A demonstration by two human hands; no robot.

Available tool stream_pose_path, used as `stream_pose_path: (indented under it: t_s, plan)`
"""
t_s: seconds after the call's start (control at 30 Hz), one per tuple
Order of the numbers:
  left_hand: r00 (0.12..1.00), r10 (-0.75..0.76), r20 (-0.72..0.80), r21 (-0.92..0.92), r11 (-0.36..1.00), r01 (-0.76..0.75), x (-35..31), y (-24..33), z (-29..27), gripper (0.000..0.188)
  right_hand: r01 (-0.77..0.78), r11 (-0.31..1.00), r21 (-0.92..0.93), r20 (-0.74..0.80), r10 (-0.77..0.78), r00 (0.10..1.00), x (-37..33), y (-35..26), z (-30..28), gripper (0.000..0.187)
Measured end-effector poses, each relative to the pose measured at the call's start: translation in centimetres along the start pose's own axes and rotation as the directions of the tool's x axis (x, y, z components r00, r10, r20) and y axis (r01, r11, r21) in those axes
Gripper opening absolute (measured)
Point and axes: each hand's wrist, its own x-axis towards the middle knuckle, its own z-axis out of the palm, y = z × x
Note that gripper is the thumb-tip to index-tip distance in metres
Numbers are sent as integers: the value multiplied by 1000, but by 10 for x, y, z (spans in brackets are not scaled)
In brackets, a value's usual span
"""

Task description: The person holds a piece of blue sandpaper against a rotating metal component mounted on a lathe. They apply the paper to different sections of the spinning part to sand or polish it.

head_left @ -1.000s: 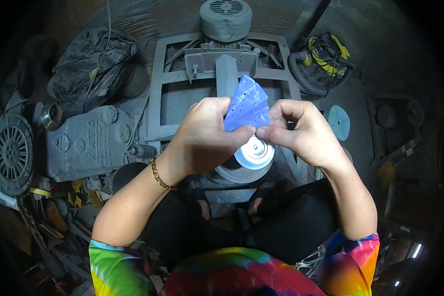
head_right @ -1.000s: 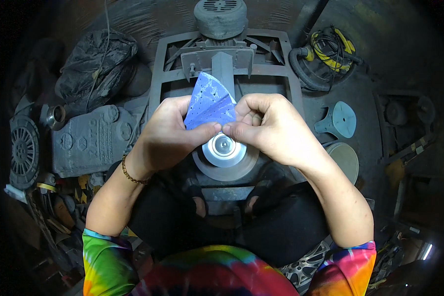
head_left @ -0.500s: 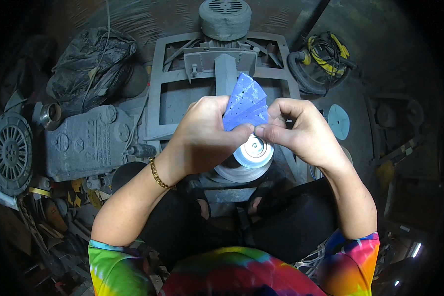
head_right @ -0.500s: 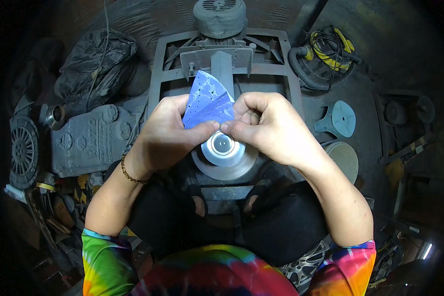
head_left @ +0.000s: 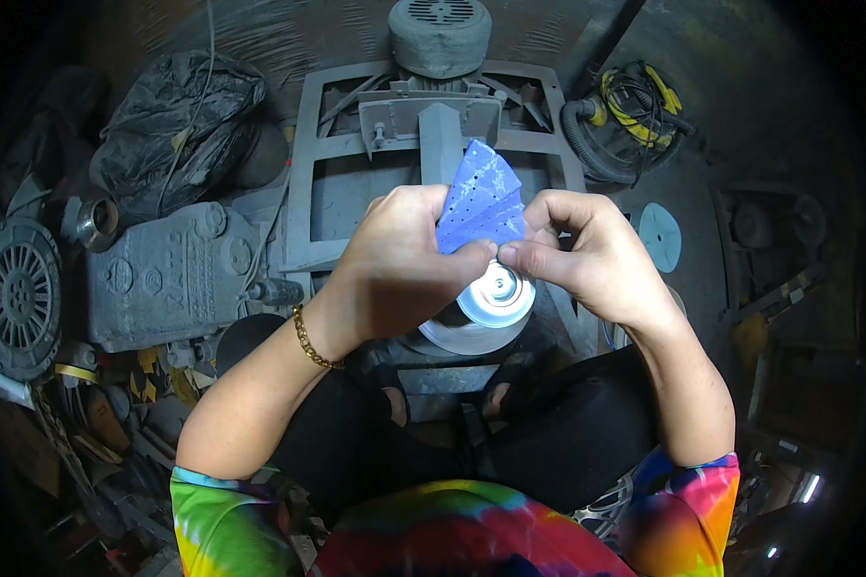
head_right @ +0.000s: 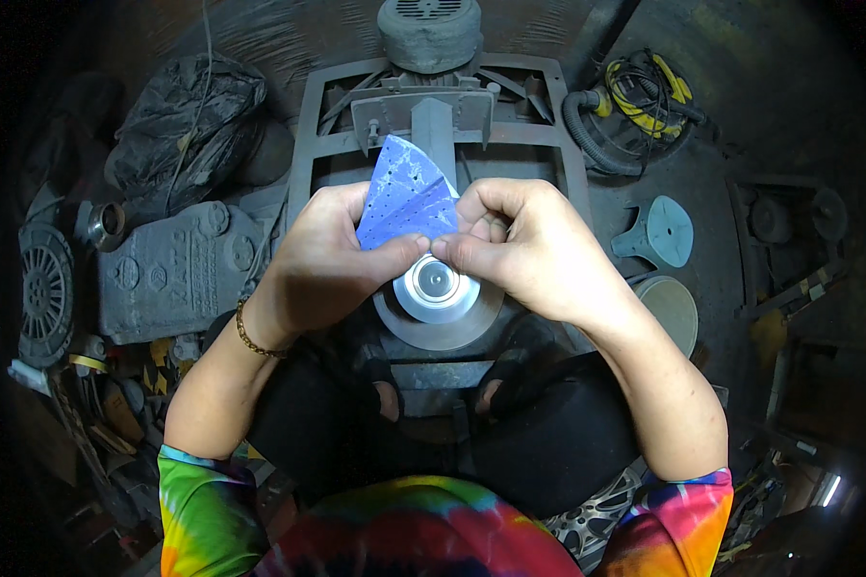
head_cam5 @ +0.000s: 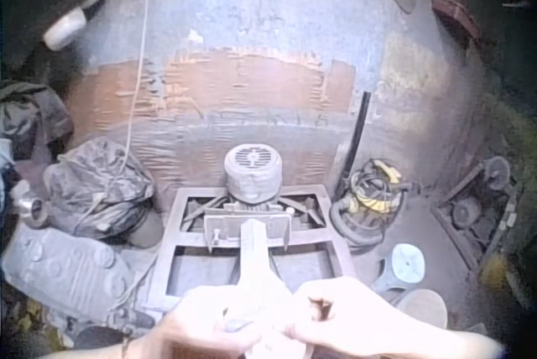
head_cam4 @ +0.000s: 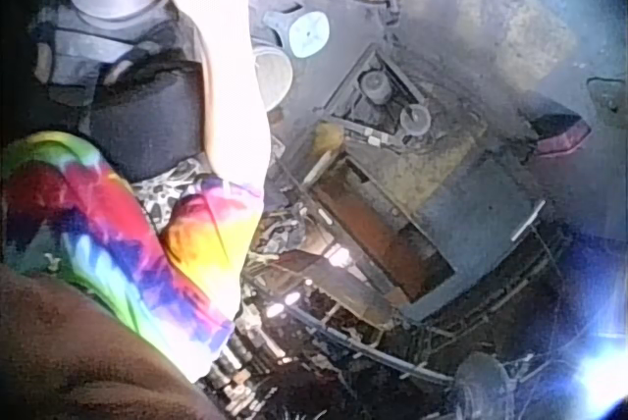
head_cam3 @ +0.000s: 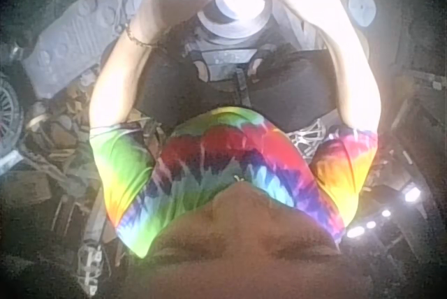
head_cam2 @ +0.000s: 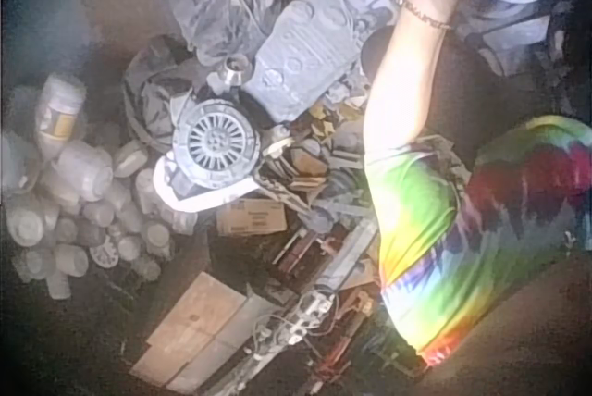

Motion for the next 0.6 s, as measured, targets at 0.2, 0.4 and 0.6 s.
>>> stream_pose_path:
  t_s: [0.2,0.4,0.6]
  plan:
    - [1000,-18,3,-6,1000,18,0,1,0,19,0,1000,-1,-1,0,1000,-1,-1,1,17]
    - [1000,-18,5,-8,1000,18,1,-1,1,20,7,1000,-9,-5,-8,1000,-1,0,-1,17]
    - [1000,-26,14,-28,999,27,1,-1,1,20,6,999,-33,-13,-6,1000,-1,1,-1,19]
